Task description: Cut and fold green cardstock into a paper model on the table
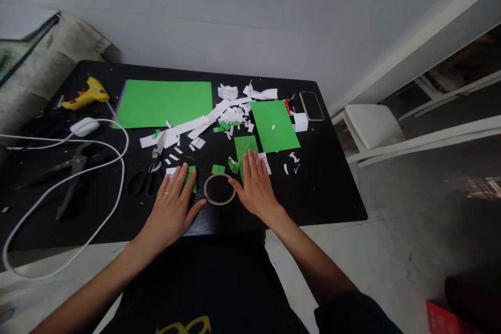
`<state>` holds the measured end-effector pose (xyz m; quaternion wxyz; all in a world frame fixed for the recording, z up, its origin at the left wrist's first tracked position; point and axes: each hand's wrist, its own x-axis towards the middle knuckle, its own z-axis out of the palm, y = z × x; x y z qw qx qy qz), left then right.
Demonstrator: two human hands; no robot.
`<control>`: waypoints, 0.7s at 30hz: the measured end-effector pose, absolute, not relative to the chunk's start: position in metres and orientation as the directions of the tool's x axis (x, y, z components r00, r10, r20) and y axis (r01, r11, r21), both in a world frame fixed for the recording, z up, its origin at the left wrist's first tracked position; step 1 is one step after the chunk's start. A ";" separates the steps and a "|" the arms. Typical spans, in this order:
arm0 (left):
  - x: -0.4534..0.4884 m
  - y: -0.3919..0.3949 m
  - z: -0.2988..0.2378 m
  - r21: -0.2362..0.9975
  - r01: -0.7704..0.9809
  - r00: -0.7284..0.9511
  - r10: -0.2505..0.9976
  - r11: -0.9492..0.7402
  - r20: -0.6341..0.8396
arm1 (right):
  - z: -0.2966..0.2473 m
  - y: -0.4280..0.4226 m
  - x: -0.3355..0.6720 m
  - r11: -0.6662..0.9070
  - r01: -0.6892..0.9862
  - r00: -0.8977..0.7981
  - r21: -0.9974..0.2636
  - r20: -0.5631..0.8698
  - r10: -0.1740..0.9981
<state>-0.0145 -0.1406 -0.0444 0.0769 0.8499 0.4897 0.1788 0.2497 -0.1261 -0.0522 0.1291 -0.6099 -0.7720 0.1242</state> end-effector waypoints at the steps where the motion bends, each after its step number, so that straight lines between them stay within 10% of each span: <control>1: -0.017 -0.139 -0.041 0.360 0.792 0.438 0.870 -0.493 0.227 | -0.052 -0.126 0.250 0.223 0.911 -0.222 -0.346 0.044 0.974; 8: -0.060 -0.133 -0.018 0.698 0.647 0.086 0.939 -0.306 0.332 | -0.054 -0.126 0.250 0.222 0.911 -0.220 -0.348 0.046 0.974; 21: -0.059 -0.116 -0.038 0.465 0.767 0.324 0.892 -0.442 0.315 | -0.056 -0.126 0.251 0.226 0.905 -0.219 -0.361 0.059 0.974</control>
